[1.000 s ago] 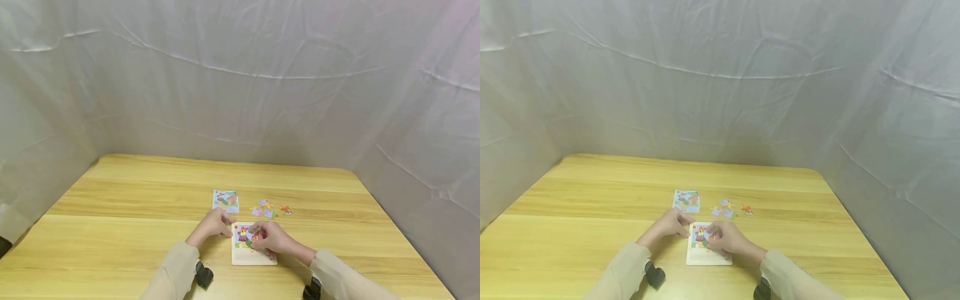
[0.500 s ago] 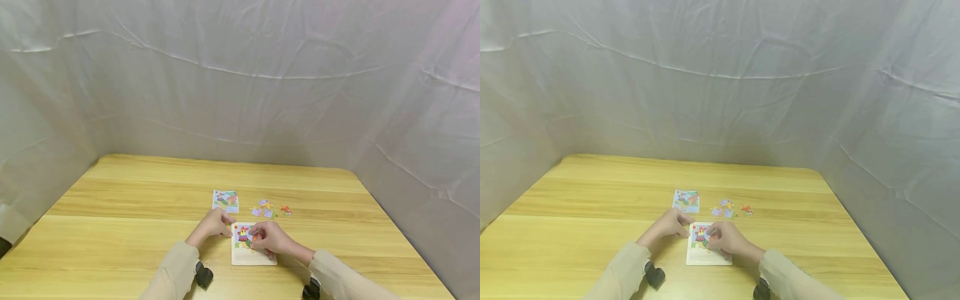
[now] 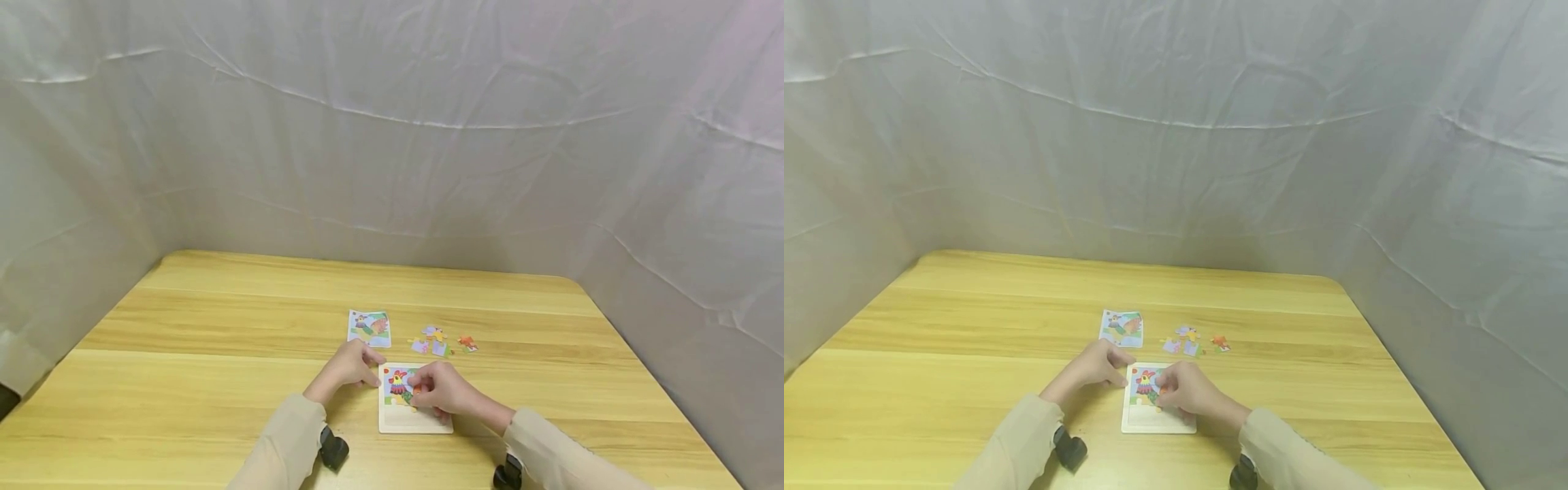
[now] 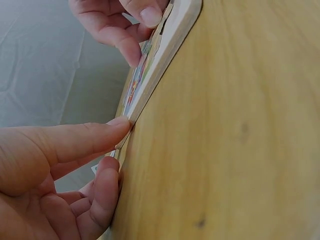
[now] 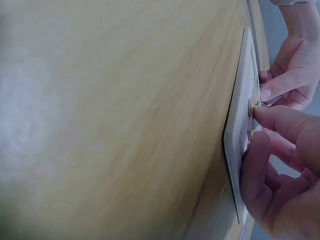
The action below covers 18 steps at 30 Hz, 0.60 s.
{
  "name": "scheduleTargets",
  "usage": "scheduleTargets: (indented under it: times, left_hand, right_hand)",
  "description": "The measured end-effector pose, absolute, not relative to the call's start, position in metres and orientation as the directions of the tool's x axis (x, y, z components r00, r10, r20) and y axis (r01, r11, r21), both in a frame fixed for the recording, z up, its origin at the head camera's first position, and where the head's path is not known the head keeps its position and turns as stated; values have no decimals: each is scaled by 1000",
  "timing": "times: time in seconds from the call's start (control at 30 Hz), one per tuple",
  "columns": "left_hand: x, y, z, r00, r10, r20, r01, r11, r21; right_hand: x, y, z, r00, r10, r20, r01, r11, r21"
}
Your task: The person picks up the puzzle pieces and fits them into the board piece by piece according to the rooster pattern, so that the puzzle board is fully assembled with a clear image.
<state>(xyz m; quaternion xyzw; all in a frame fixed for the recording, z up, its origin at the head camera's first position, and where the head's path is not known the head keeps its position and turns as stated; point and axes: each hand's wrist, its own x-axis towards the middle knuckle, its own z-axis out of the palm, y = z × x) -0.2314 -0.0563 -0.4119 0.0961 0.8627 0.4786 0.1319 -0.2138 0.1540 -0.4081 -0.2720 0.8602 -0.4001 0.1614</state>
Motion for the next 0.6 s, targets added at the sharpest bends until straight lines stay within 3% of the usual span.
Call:
scheduleTargets:
  times: [0.6]
  left_hand:
    - [-230,-57,-411,-947,296,-124,51,520,853]
  right_hand:
    - [-215,152,-410,-806,-592,-34,-382,563,-733]
